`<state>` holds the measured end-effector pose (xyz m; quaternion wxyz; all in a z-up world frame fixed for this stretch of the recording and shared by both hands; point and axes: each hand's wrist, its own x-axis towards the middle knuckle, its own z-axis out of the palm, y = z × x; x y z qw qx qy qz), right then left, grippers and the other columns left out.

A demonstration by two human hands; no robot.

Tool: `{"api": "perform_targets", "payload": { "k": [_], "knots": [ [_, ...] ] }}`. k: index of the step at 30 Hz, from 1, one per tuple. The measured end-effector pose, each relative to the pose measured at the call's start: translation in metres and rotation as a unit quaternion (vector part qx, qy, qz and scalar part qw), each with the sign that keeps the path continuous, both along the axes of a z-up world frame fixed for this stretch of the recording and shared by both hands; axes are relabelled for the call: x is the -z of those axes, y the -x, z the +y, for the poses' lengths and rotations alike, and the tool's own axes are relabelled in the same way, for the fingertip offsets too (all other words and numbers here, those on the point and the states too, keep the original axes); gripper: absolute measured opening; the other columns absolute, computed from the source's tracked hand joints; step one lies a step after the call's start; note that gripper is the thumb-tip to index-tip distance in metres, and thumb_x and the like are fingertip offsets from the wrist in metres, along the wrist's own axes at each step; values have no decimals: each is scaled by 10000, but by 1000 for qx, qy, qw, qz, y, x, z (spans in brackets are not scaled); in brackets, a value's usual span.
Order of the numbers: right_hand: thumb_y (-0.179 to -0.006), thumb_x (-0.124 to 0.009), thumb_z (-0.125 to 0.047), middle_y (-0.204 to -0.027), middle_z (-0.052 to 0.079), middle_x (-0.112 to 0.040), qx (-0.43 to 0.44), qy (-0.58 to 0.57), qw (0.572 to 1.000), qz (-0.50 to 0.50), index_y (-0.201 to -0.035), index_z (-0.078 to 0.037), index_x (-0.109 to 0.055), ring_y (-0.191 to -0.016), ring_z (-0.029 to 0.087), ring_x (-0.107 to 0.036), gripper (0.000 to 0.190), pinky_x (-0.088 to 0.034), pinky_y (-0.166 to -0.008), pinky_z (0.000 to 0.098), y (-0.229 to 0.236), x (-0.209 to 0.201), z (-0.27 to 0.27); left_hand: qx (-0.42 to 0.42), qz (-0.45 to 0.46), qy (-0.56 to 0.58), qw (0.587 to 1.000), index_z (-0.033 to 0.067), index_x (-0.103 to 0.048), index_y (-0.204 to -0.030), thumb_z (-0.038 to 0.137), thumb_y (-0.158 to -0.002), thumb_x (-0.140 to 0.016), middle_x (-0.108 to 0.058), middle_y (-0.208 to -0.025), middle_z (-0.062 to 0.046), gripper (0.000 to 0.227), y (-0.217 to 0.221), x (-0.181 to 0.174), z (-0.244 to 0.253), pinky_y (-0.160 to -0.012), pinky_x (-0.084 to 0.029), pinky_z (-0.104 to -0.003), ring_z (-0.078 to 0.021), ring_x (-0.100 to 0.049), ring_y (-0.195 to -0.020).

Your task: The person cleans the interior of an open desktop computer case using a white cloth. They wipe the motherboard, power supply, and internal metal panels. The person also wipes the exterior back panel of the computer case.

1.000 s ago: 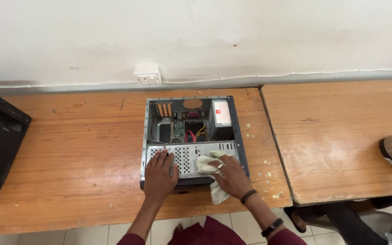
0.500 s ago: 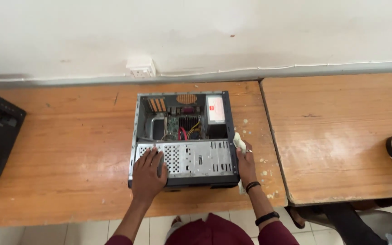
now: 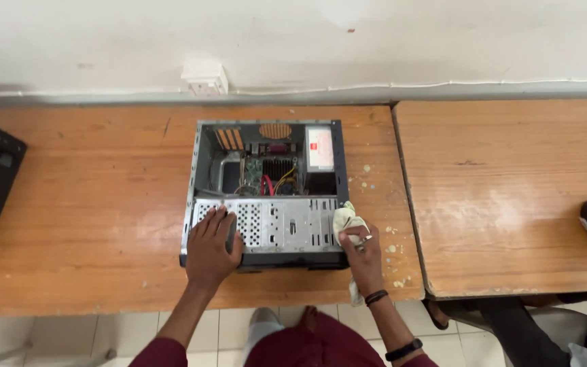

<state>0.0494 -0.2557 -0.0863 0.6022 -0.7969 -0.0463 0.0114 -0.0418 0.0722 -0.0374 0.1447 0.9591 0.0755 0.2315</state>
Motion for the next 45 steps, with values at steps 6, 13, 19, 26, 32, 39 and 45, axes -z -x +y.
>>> {"api": "perform_targets", "payload": {
  "k": [6, 13, 19, 26, 32, 39, 45],
  "knots": [
    [-951, -706, -277, -1290, 176, -593, 14, 194, 974, -117, -1058, -125, -702, -1170, 339, -639, 186, -553, -958, 446, -46, 9, 20, 8, -2, 12, 1000, 109, -698, -1263, 279, -899, -633, -644, -1407, -101, 407, 2, 13, 3, -1131, -403, -458, -291, -530, -1372],
    [-977, -692, -260, -1321, 186, -583, -23, 152, 968, -200, -1271, -115, -686, -1236, 385, -588, 328, -507, -1045, 488, -111, -6, 43, -2, 4, 11, 1000, 104, -700, -1257, 277, -921, -630, -647, -1403, -98, 384, 5, 14, 4, -1124, -414, -450, -279, -535, -1375],
    [-966, -619, -217, -1432, 87, -530, -4, 62, 998, 31, -1280, -199, -674, -1228, 260, -605, 320, -599, -964, 384, -78, -12, 32, 2, 1, 15, 1000, 108, -709, -1242, 291, -919, -630, -655, -1387, -102, 380, -1, 11, 3, -1115, -409, -461, -283, -536, -1367],
    [-972, -647, -180, -1304, 116, -572, -37, -3, 999, 9, -1213, -113, -679, -1213, 259, -621, 252, -562, -991, 365, -3, -9, -3, -3, -3, 14, 1000, 100, -722, -1218, 280, -901, -640, -666, -1372, -102, 373, 1, 9, 2, -1115, -417, -450, -276, -552, -1353],
    [-985, -649, -267, -1279, 119, -588, -65, 89, 993, -44, -1189, -111, -706, -1244, 271, -581, 263, -479, -1043, 376, -40, -4, 4, 7, -11, 10, 1000, 90, -727, -1205, 264, -896, -646, -676, -1355, -112, 364, 1, 8, 4, -1101, -425, -452, -289, -567, -1336],
    [-1025, -644, -207, -1250, 123, -641, -60, -23, 997, -45, -1185, -88, -669, -1119, 265, -627, 202, -507, -976, 346, -110, 3, 31, 8, -16, 13, 1000, 93, -734, -1195, 252, -904, -649, -684, -1342, -112, 342, 3, 5, 1, -1105, -434, -453, -291, -584, -1324],
    [-950, -596, -144, -1321, 5, -650, 0, -24, 996, 80, -1171, -132, -718, -1155, 187, -639, 253, -528, -999, 300, -44, -13, 22, 9, -28, 17, 999, 90, -726, -1200, 262, -896, -670, -684, -1341, -107, 355, 4, 2, 0, -1093, -442, -442, -286, -591, -1303]
  ]
}}
